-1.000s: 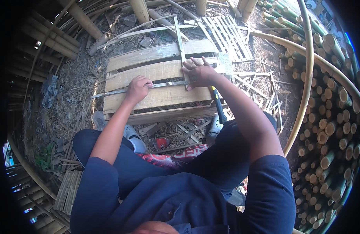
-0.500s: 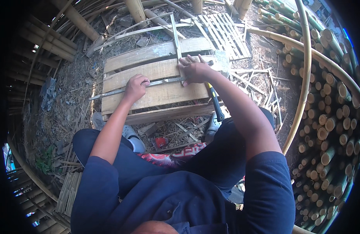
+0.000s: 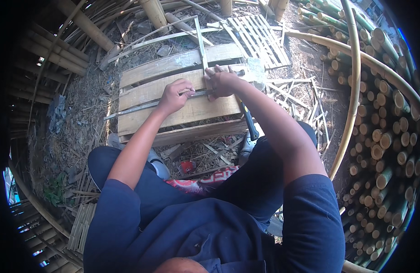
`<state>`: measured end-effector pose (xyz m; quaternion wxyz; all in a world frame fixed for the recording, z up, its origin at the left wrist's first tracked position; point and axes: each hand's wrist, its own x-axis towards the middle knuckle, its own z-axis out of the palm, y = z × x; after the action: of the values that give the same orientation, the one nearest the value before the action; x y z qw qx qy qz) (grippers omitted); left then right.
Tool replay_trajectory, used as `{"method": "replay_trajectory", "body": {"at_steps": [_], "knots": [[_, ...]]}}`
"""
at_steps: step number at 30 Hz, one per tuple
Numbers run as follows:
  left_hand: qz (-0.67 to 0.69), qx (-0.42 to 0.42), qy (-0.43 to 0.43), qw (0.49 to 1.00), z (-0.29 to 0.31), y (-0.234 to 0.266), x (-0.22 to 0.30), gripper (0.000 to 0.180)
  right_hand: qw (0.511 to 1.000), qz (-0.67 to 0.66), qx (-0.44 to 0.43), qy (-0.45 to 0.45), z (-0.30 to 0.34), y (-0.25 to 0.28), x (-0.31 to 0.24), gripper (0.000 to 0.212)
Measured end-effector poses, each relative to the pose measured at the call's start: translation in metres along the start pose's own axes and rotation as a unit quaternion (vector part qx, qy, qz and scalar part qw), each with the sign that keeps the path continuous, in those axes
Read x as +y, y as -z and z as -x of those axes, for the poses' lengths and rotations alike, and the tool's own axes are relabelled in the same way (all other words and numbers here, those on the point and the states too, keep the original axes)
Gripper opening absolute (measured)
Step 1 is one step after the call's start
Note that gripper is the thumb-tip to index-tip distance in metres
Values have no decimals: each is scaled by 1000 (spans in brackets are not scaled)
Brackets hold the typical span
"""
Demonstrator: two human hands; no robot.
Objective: The person assembles bamboo parts by aligning strips of wood and using a hammer to drive nails through them, while holding a large stone on the workspace to provide stability.
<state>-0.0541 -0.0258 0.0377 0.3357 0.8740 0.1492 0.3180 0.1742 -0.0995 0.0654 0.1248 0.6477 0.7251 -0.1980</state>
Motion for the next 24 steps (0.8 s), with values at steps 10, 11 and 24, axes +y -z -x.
{"method": "replay_trajectory", "body": {"at_steps": [10,11,24], "knots": [[95,-92,12,991,-16,-53,0,6,998,43,35,20,-5,-10,6,106],[85,-63,-2,994,-15,-56,-3,7,998,42,36,18,-7,-12,9,106],[-28,75,-65,995,-6,-65,4,10,998,2,46,48,-8,-14,14,105]]}}
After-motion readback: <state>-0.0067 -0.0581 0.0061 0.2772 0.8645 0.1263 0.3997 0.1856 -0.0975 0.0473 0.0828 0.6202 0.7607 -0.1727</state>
